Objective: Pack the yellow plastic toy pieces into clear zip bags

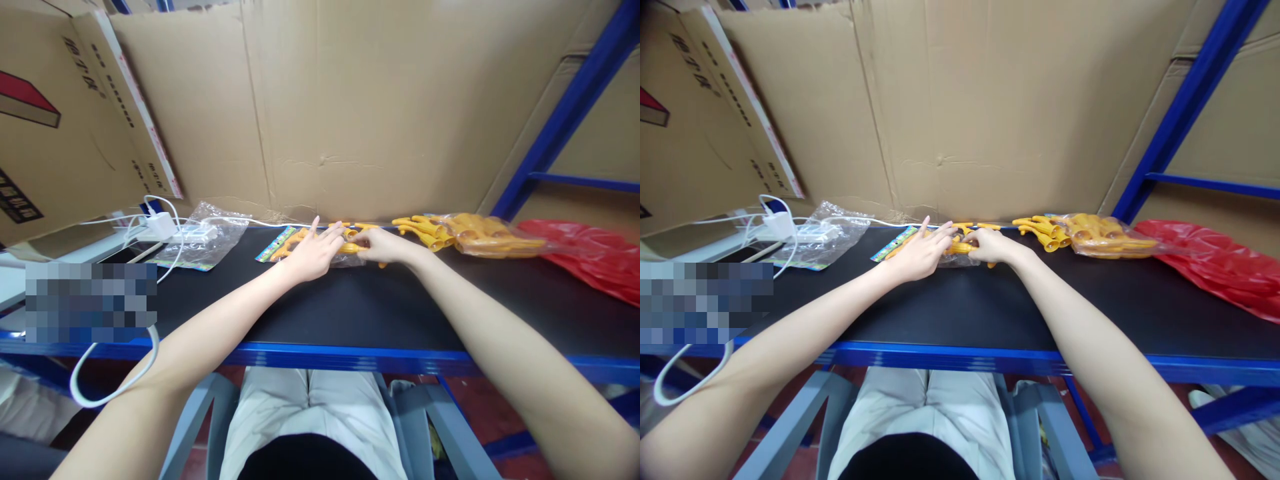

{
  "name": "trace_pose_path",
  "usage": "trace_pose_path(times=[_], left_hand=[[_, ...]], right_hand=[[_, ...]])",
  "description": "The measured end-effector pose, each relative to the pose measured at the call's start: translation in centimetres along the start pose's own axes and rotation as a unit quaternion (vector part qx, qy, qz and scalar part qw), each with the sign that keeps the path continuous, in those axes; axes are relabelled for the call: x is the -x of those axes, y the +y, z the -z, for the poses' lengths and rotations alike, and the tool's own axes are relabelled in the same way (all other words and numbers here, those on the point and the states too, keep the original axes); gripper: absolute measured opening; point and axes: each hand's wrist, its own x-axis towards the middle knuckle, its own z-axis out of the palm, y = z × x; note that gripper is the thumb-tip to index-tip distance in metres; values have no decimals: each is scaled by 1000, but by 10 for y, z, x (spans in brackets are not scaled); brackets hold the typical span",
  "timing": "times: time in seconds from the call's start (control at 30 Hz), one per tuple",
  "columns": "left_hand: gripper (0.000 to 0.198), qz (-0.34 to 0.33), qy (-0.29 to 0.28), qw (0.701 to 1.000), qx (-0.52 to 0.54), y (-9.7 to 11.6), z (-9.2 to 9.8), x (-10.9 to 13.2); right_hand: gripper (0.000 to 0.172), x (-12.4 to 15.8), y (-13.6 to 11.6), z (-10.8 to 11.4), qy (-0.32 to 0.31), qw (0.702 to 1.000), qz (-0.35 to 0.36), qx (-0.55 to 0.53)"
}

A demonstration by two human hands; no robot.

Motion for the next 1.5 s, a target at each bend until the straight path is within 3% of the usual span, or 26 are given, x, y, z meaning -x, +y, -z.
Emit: trace_pose_path(times=[0.17, 0.37, 0.53, 0.63, 0.77, 0.87, 0.93, 1.07, 1.17, 1.3, 1.4, 1.5], left_hand=[[37, 9, 0, 1000, 12, -1, 0, 1], [34, 4, 8, 1000, 22, 0, 1, 0], [32, 15, 30, 997, 67, -6, 3, -1], [30, 109, 84, 985, 108, -22, 0, 2], [30, 298, 125, 931, 170, -54, -11, 9], [35, 433, 95, 866, 231, -74, -25, 15], [43, 488, 54, 820, 293, -81, -35, 18], [56, 481, 17, 773, 413, -82, -45, 21], [57, 452, 8, 773, 444, -75, -42, 20], [56, 430, -18, 770, 472, -66, -36, 17], [54, 434, -25, 756, 490, -65, -38, 15], [52, 438, -19, 750, 496, -68, -45, 14]], right_hand=[[35, -2, -2, -8, 20, 997, 12, -71], [33, -1, -4, -11, -28, 982, 82, -167], [31, -7, -10, -21, 23, 979, 55, -196], [34, -8, -15, -23, 25, 976, 28, -214], [37, -7, -15, -22, 45, 965, 14, -257], [39, -9, -12, -26, 45, 963, 1, -267], [39, -11, -11, -31, 52, 963, -10, -263], [43, -13, -11, -38, 64, 962, -27, -265], [47, -11, -13, -38, 38, 966, -25, -253], [37, -11, -15, -38, 18, 960, -25, -277], [34, -12, -16, -38, 48, 954, -72, -286], [38, -13, -14, -36, 82, 958, -75, -263]])
